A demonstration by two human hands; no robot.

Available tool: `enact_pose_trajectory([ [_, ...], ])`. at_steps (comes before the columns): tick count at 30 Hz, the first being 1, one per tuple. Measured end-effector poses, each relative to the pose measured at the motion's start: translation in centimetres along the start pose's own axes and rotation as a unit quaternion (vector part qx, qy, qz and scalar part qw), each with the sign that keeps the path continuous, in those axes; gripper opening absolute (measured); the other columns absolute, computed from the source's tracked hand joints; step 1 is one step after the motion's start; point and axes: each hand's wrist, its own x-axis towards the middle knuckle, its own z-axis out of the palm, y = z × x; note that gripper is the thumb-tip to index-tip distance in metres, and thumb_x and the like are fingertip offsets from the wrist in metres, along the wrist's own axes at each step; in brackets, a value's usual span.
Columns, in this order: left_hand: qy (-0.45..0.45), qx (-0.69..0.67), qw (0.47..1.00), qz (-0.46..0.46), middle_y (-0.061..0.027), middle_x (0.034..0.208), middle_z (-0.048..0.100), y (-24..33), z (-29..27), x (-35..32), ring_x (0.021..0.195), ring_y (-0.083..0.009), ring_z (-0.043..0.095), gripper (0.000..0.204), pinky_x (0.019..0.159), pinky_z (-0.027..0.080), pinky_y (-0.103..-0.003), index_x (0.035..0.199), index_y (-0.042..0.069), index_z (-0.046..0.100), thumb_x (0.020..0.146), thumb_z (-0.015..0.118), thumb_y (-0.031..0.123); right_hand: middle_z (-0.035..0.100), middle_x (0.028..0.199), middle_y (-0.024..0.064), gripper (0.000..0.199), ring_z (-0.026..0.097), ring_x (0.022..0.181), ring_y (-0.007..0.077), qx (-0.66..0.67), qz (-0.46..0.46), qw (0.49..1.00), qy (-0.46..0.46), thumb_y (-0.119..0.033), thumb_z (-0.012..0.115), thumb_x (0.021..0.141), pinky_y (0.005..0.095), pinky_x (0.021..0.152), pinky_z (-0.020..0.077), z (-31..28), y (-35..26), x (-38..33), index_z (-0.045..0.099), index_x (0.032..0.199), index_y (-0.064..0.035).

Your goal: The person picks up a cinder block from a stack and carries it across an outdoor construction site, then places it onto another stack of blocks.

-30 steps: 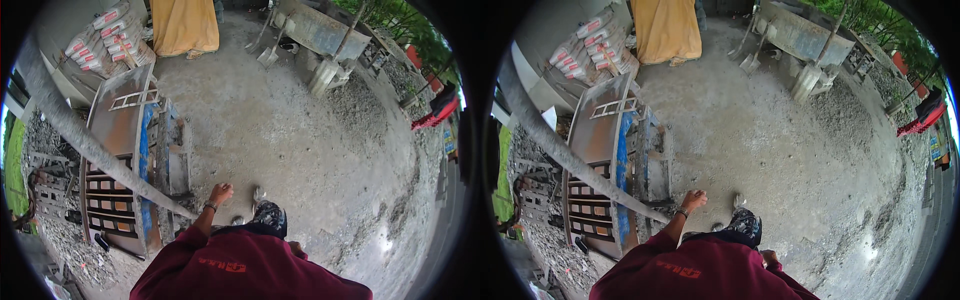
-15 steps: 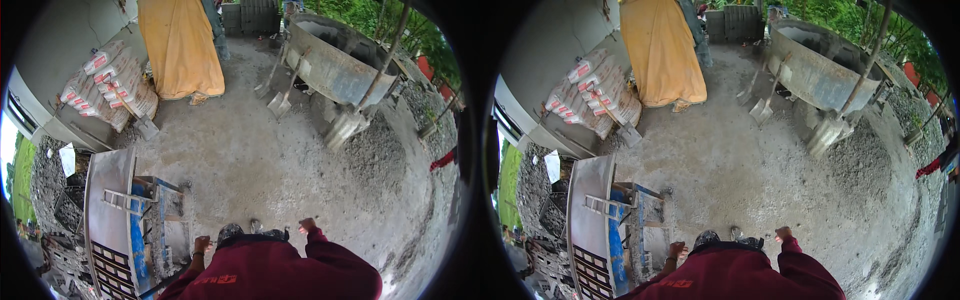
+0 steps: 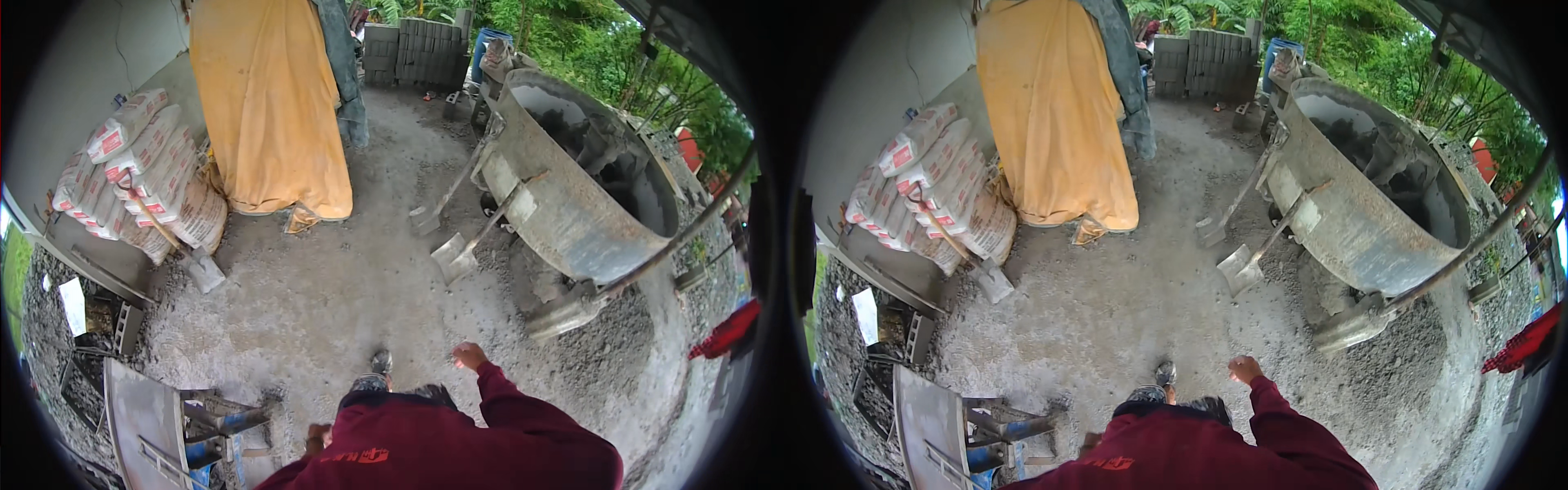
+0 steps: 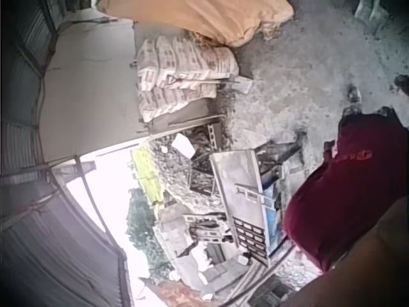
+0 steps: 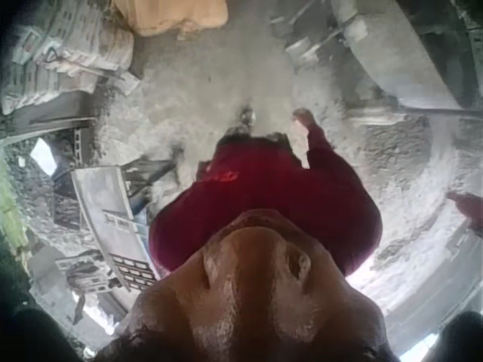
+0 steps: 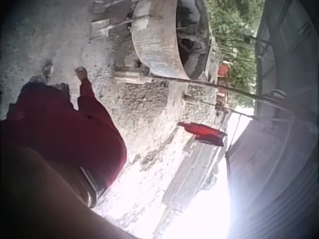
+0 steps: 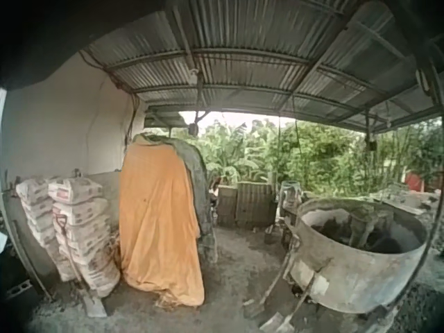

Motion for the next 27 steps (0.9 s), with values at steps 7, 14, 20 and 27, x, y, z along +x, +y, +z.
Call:
enact_pose_trajectory([
  [7, 0.192, -0.263, 0.945, -0.015, -0.0063, 0.073, 0.067, -2.4, -32.8, 31.4, 0.057, -0.0166, 0.064, 0.027, 0.047, 0.05, -0.031, 0.077, 0.006, 0.062, 0.087, 0.047, 0.026, 0.07, 0.081, 0.0138, 0.032, 0.067, 0.058, 0.0215, 0.039, 0.308, 0.949, -0.048, -0.028, 0.047, 0.093, 0.0361, 0.049, 0.0529, -5.9, 3.9, 6.7, 0.062, 0.096, -0.0007],
  [14, 0.265, -0.329, 0.905, 0.043, -0.005, 0.068, 0.066, 2.0, -55.0, 52.1, 0.056, -0.0149, 0.065, 0.019, 0.047, 0.05, -0.029, 0.078, 0.004, 0.062, 0.085, 0.053, 0.019, 0.068, 0.088, 0.012, 0.033, 0.066, 0.08, 0.0303, -0.257, 0.08, 0.958, -0.098, -0.04, 0.046, 0.085, 0.0449, 0.071, 0.0502, -9.0, 3.6, 23.2, 0.065, 0.102, -0.02],
  [20, 0.128, -0.397, 0.904, -0.099, -0.0155, 0.075, 0.068, 3.9, -61.8, 60.6, 0.065, -0.024, 0.067, 0.029, 0.059, 0.053, -0.035, 0.085, -0.001, 0.065, 0.081, 0.058, 0.027, 0.069, 0.079, 0.0109, 0.025, 0.066, 0.061, 0.0255, -0.151, 0.096, 0.983, -0.049, -0.031, 0.053, 0.086, 0.0378, 0.056, 0.0508, -22.0, -17.0, 47.8, 0.067, 0.086, -0.0098],
  [27, 0.239, -0.501, 0.83, -0.051, -0.0169, 0.076, 0.068, 11.3, -82.8, 71.0, 0.071, -0.0235, 0.068, 0.034, 0.065, 0.052, -0.035, 0.093, -0.003, 0.066, 0.084, 0.056, 0.029, 0.067, 0.079, 0.0077, 0.02, 0.065, 0.072, 0.0258, -0.218, -0.069, 0.973, 0.024, -0.024, 0.058, 0.08, 0.04, 0.062, 0.05, -37.1, -37.6, 77.9, 0.066, 0.092, -0.0101],
])
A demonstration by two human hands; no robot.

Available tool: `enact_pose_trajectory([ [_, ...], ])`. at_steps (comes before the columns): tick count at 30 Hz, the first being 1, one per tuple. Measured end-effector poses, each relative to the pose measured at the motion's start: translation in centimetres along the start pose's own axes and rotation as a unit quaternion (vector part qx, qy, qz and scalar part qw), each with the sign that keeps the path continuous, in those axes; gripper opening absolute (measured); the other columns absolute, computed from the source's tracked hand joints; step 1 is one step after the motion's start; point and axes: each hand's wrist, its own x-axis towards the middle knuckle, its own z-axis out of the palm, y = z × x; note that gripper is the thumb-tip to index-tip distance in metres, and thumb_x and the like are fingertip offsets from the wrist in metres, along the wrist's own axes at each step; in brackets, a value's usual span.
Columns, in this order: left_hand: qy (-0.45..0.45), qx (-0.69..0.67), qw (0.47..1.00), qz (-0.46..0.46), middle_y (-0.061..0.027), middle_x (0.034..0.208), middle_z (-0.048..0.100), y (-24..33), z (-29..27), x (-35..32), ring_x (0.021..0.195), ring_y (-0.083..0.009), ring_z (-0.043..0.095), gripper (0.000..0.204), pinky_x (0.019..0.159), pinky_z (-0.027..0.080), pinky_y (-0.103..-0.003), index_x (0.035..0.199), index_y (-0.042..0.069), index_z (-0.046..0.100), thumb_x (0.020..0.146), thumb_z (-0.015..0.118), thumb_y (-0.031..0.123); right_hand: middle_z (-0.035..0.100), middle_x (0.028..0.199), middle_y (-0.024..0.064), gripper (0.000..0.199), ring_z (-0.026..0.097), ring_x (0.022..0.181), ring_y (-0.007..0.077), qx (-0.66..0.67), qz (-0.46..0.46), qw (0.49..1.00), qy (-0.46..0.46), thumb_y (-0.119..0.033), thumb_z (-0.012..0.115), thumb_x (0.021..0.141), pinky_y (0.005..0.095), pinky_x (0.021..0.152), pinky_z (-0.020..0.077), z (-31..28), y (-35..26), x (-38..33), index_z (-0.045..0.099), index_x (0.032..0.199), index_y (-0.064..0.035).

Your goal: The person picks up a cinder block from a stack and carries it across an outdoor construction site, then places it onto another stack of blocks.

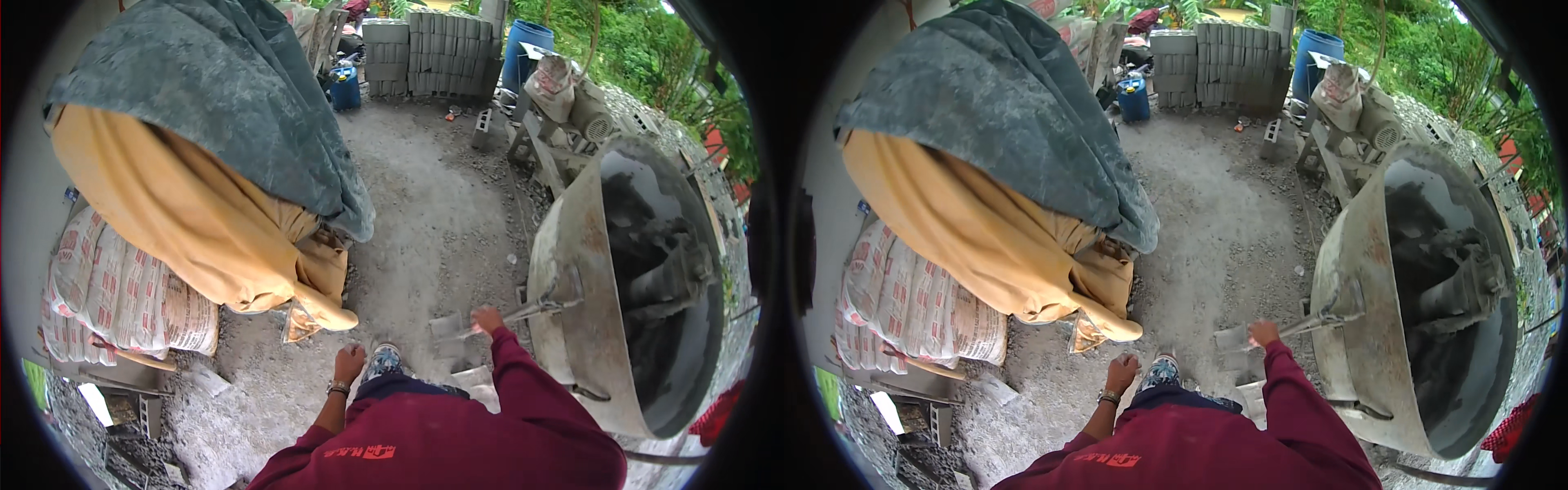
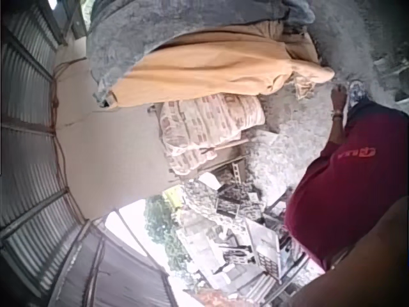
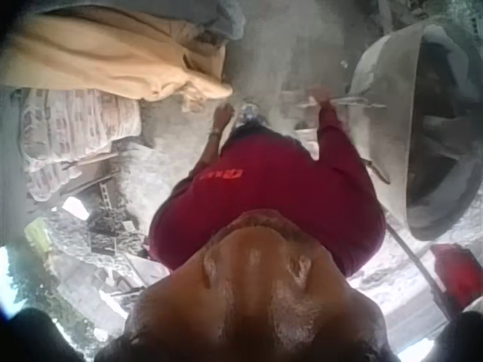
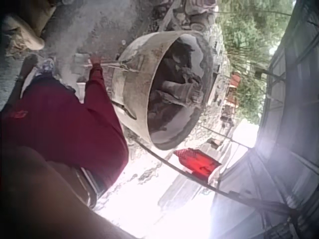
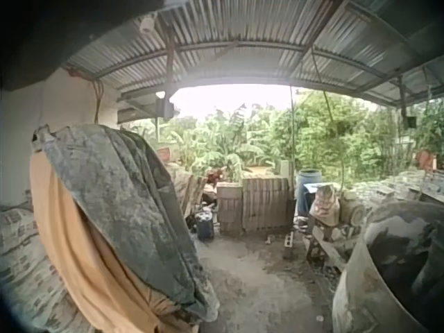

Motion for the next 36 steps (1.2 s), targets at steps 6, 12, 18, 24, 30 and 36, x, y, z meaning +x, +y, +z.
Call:
enact_pose_trajectory([
  [6, 0.0, -0.074, 0.997, 0.001, -0.0147, 0.08, 0.069, 8.4, 2.0, 16.5, 0.072, -0.0207, 0.067, 0.032, 0.065, 0.051, -0.033, 0.093, -0.001, 0.067, 0.084, 0.058, 0.028, 0.067, 0.075, 0.0138, 0.03, 0.065, 0.061, 0.0202, 0.244, 0.097, 0.965, 0.008, -0.023, 0.059, 0.085, 0.0301, 0.056, 0.051, -8.2, -11.6, 18.3, 0.062, 0.097, 0.0045],
  [12, -0.047, 0.065, 0.996, 0.05, -0.0225, 0.086, 0.066, 20.0, 3.7, 37.0, 0.087, -0.0343, 0.065, 0.037, 0.074, 0.05, -0.04, 0.092, 0.001, 0.066, 0.083, 0.053, 0.034, 0.069, 0.083, 0.0125, 0.028, 0.066, 0.061, 0.0202, 0.229, 0.257, 0.934, -0.093, -0.031, 0.055, 0.088, 0.0365, 0.052, 0.0504, -11.7, -10.0, 26.2, 0.063, 0.095, -0.0053],
  [18, -0.098, 0.075, 0.987, 0.103, -0.0158, 0.084, 0.067, 33.4, 7.6, 55.8, 0.08, -0.0264, 0.065, 0.034, 0.07, 0.05, -0.035, 0.096, 0.001, 0.066, 0.084, 0.054, 0.031, 0.068, 0.082, 0.0141, 0.03, 0.067, 0.061, 0.0215, 0.314, 0.41, 0.856, -0.004, -0.028, 0.052, 0.088, 0.0385, 0.049, 0.0531, -17.3, -4.5, 27.9, 0.059, 0.11, -0.0076],
  [24, -0.097, -0.021, 0.993, 0.062, -0.0129, 0.078, 0.067, 38.1, 12.9, 74.2, 0.074, -0.0191, 0.065, 0.031, 0.07, 0.05, -0.032, 0.094, 0.001, 0.066, 0.082, 0.057, 0.028, 0.068, 0.1, 0.0111, 0.036, 0.067, 0.088, 0.0305, -0.287, 0.076, 0.937, -0.185, -0.027, 0.057, 0.082, 0.0449, 0.071, 0.0525, -18.2, -1.2, 35.1, 0.061, 0.116, -0.0152],
  [30, -0.104, 0.26, 0.957, -0.079, -0.0154, 0.086, 0.069, 30.6, 11.6, 87.5, 0.082, -0.0297, 0.065, 0.035, 0.072, 0.051, -0.04, 0.098, 0.002, 0.065, 0.084, 0.053, 0.031, 0.068, 0.101, 0.011, 0.034, 0.063, 0.097, 0.0329, -0.277, 0.092, 0.906, -0.307, -0.041, 0.051, 0.082, 0.0469, 0.079, 0.0492, -27.3, 1.0, 58.5, 0.069, 0.103, -0.0204],
  [36, -0.085, -0.019, 0.956, -0.28, -0.0113, 0.076, 0.068, 38.0, 10.4, 94.9, 0.063, -0.023, 0.065, 0.028, 0.05, 0.05, -0.036, 0.09, 0.002, 0.065, 0.088, 0.053, 0.026, 0.067, 0.085, 0.0099, 0.032, 0.063, 0.083, 0.0321, -0.152, 0.098, 0.983, 0.031, -0.043, 0.06, 0.077, 0.0471, 0.075, 0.0482, -44.1, 3.0, 89.3, 0.069, 0.084, -0.0136],
])
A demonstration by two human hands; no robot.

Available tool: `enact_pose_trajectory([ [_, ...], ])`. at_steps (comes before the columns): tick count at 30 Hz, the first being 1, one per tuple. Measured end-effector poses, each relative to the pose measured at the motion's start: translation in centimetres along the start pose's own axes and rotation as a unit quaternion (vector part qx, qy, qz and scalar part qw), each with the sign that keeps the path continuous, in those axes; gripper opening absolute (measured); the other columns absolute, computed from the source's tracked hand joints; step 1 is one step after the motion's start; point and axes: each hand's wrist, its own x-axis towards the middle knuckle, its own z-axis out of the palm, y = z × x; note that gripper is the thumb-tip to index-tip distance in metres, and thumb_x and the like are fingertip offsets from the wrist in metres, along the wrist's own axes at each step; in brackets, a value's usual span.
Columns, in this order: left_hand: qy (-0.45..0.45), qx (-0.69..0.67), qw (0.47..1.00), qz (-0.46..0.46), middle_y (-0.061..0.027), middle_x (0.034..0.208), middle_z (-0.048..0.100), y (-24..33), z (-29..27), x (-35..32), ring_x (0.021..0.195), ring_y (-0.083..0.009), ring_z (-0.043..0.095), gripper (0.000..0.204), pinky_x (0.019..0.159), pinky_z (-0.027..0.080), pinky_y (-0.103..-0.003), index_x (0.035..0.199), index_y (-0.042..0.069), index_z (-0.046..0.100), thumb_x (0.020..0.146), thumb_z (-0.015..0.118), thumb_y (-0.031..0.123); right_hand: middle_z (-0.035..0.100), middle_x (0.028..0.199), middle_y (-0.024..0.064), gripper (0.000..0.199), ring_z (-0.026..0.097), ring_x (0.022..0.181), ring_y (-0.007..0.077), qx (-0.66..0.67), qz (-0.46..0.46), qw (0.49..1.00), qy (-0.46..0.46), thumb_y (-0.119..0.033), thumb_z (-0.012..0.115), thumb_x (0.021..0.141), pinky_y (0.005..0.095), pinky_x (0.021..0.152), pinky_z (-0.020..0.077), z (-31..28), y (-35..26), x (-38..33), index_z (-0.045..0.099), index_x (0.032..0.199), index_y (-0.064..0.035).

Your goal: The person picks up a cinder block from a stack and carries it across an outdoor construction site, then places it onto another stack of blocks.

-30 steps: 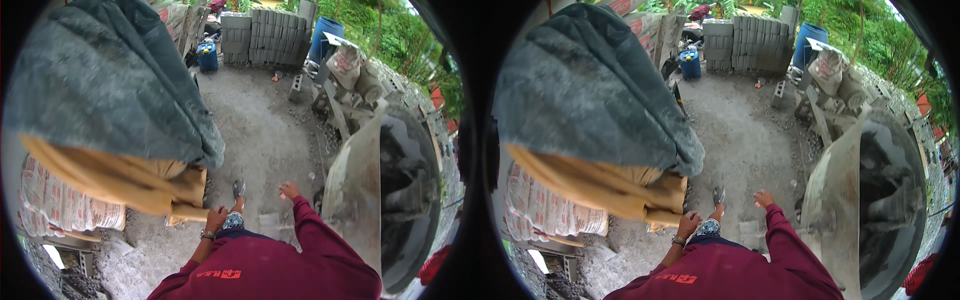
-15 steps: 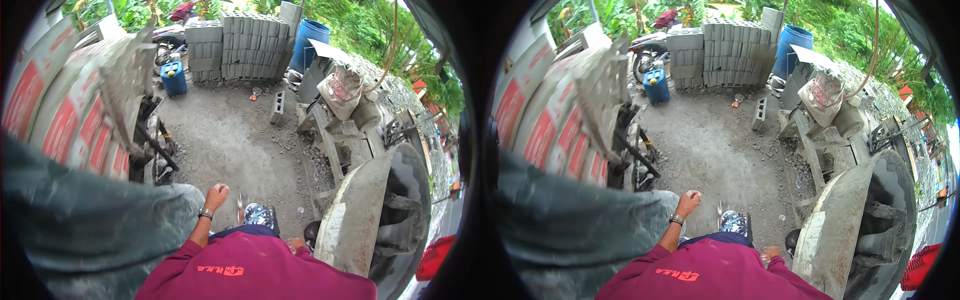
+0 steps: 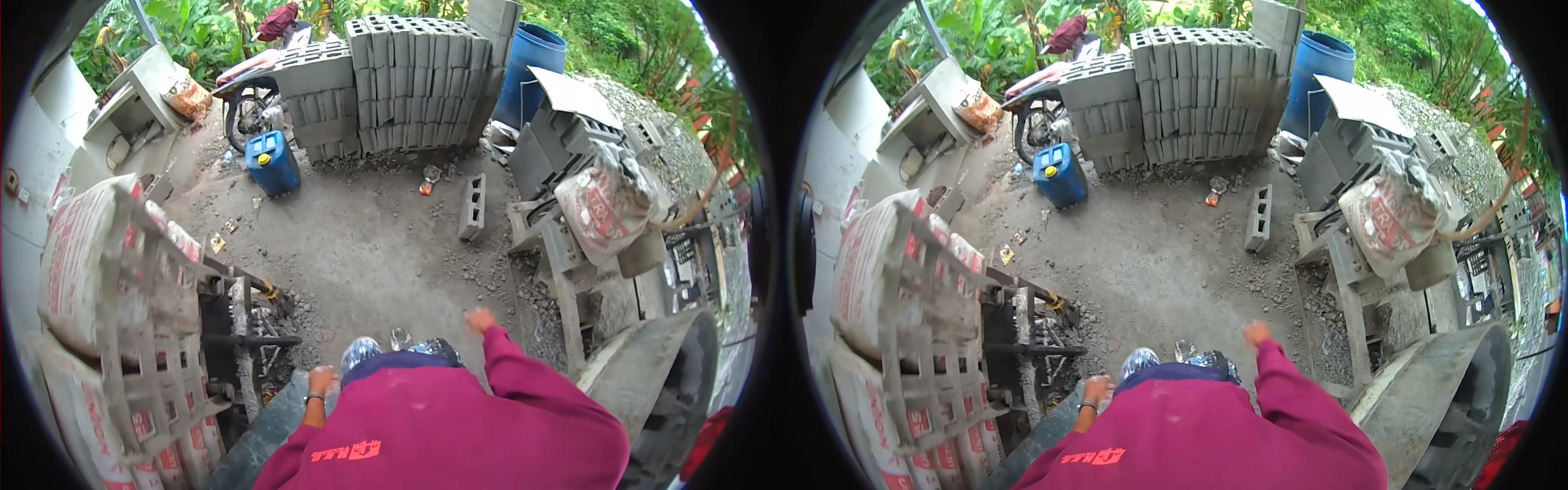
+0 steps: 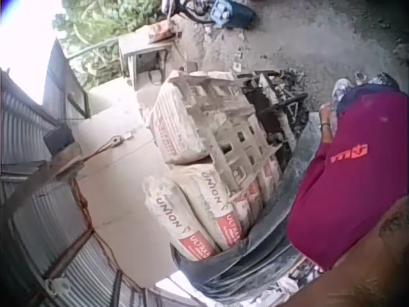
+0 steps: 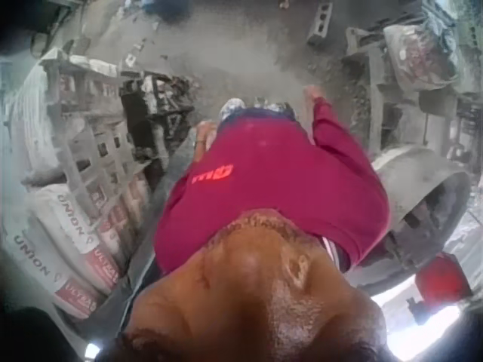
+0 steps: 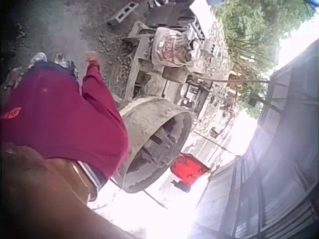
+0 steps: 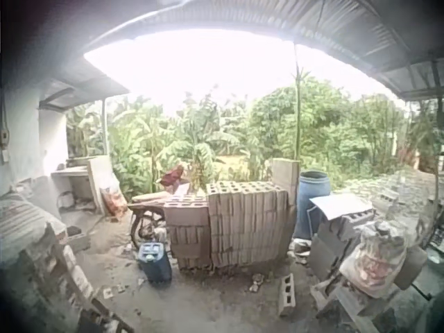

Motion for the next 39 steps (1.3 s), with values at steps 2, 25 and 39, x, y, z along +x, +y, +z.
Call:
enact_pose_trajectory([
  [2, 0.046, -0.043, 0.998, 0.021, -0.0094, 0.073, 0.067, 3.8, 0.0, 1.1, 0.055, -0.0178, 0.062, 0.027, 0.044, 0.046, -0.031, 0.089, 0.002, 0.065, 0.088, 0.054, 0.027, 0.068, 0.086, 0.0103, 0.032, 0.063, 0.085, 0.0328, 0.025, 0.055, 0.996, 0.058, -0.041, 0.06, 0.08, 0.0453, 0.076, 0.0493, -8.3, -4.7, 10.1, 0.068, 0.092, -0.0123],
  [25, 0.095, -0.14, 0.972, 0.165, -0.0071, 0.088, 0.068, 61.5, -10.2, 33.7, 0.066, -0.0144, 0.063, 0.033, 0.054, 0.046, -0.03, 0.11, 0.007, 0.056, 0.09, 0.053, 0.032, 0.069, 0.076, 0.0119, 0.028, 0.067, 0.061, 0.0203, 0.317, 0.317, 0.879, -0.161, -0.027, 0.055, 0.089, 0.0318, 0.056, 0.0559, -32.2, -18.4, 40.2, 0.066, 0.088, -0.0017],
  [39, 0.145, -0.201, 0.951, -0.185, -0.0142, 0.078, 0.063, 59.9, 3.0, 41.4, 0.053, -0.022, 0.059, 0.023, 0.039, 0.041, -0.032, 0.095, 0.005, 0.053, 0.09, 0.051, 0.027, 0.067, 0.096, 0.0147, 0.041, 0.066, 0.087, 0.0265, 0.036, -0.011, 0.855, 0.517, -0.035, 0.062, 0.082, 0.0352, 0.077, 0.0509, -94.7, -8.1, 65.8, 0.059, 0.111, -0.0059],
])
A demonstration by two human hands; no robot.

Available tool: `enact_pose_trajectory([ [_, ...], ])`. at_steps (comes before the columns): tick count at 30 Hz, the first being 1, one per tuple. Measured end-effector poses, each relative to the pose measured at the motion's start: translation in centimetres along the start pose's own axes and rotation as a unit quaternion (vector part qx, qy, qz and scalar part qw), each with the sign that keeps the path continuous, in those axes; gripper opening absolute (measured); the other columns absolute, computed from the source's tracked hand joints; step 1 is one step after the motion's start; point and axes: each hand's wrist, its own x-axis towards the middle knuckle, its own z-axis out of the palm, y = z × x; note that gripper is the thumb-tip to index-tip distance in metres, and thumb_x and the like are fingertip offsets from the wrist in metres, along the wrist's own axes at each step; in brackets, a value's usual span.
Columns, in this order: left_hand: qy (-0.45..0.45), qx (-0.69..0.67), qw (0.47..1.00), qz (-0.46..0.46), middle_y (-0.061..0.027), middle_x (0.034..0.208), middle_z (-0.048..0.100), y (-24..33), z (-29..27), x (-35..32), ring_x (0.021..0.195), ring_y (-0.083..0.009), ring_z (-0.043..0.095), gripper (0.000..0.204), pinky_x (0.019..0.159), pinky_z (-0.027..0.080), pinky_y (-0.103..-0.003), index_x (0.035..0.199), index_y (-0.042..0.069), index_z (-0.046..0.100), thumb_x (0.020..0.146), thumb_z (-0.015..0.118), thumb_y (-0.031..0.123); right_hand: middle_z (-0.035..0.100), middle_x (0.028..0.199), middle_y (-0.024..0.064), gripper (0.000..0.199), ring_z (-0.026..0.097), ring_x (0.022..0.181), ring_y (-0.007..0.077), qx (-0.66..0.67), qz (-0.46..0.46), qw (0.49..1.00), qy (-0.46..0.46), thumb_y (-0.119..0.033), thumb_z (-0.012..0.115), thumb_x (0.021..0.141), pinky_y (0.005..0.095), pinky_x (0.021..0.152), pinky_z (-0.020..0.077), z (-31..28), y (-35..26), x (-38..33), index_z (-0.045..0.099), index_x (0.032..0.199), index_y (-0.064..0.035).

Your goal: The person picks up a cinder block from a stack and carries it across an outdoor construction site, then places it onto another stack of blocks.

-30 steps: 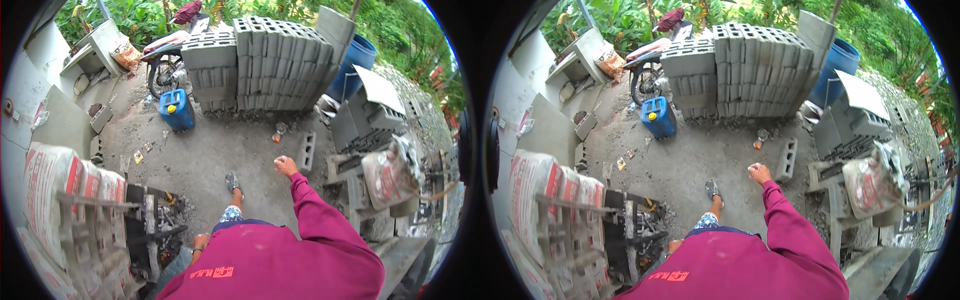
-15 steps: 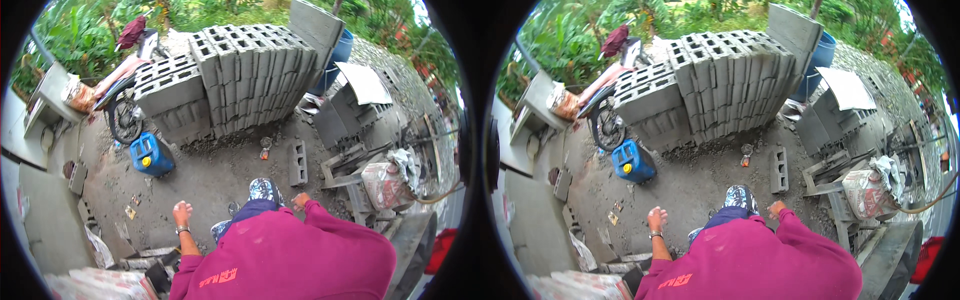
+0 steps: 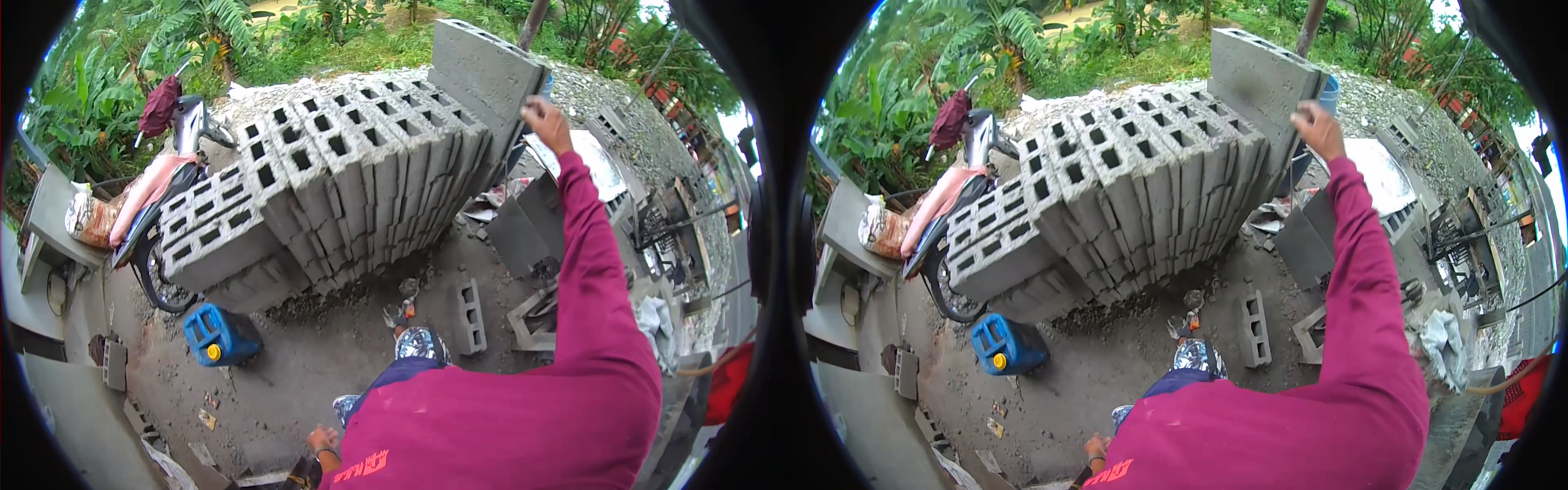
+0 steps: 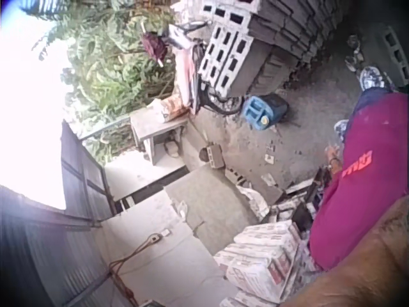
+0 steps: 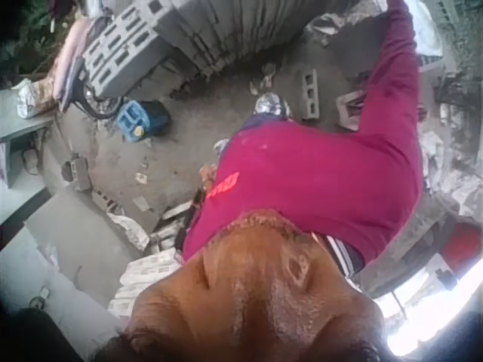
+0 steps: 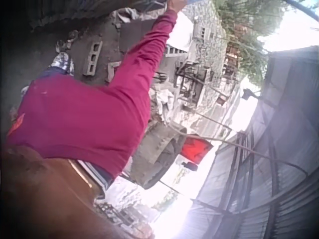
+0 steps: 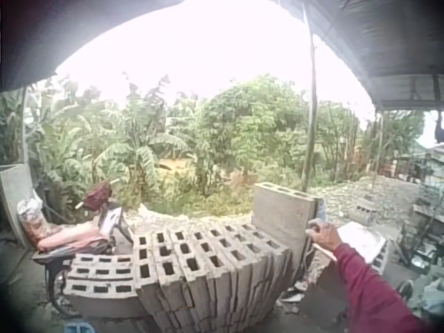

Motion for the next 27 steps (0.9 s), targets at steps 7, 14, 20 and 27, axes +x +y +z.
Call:
enact_pose_trajectory([
  [7, -0.061, 0.094, 0.985, 0.131, -0.0119, 0.081, 0.065, 6.9, 8.5, -7.2, 0.056, -0.017, 0.06, 0.025, 0.044, 0.045, -0.029, 0.102, 0.004, 0.056, 0.091, 0.051, 0.026, 0.059, 0.117, 0.0194, 0.068, 0.059, 0.107, 0.0323, -0.197, -0.027, 0.973, -0.117, -0.049, 0.063, 0.077, 0.0375, 0.092, 0.0458, 1.7, 6.3, 20.8, 0.05, 0.127, -0.0056],
  [14, -0.079, 0.152, 0.955, 0.242, -0.01, 0.082, 0.066, 17.5, 17.7, -10.6, 0.062, -0.0145, 0.062, 0.028, 0.051, 0.049, -0.027, 0.105, 0.0, 0.058, 0.092, 0.053, 0.025, 0.054, 0.124, 0.0236, 0.085, 0.052, 0.114, 0.0373, -0.268, -0.05, 0.927, -0.257, -0.052, 0.067, 0.068, 0.0395, 0.098, 0.0403, 3.0, 6.8, 22.8, 0.043, 0.134, -0.0054],
  [20, -0.251, 0.194, 0.86, 0.4, -0.0076, 0.082, 0.066, 24.8, 34.0, -19.2, 0.073, -0.0129, 0.063, 0.028, 0.062, 0.052, -0.026, 0.099, -0.003, 0.062, 0.09, 0.058, 0.024, 0.051, 0.127, 0.0208, 0.088, 0.045, 0.122, 0.0369, -0.189, -0.034, 0.941, -0.278, -0.049, 0.07, 0.068, 0.0387, 0.103, 0.0349, 1.5, 6.1, 22.7, 0.04, 0.136, -0.0015],
  [27, -0.598, 0.171, 0.723, 0.301, -0.0097, 0.097, 0.065, 25.4, 50.6, -38.8, 0.082, -0.0148, 0.062, 0.052, 0.072, 0.049, -0.028, 0.115, -0.002, 0.055, 0.092, 0.052, 0.045, 0.062, 0.096, 0.0294, 0.072, 0.062, 0.093, 0.0381, -0.124, -0.092, 0.952, -0.264, -0.051, 0.068, 0.068, 0.0389, 0.083, 0.047, 1.5, 0.2, 17.1, 0.059, 0.105, 0.0109],
])
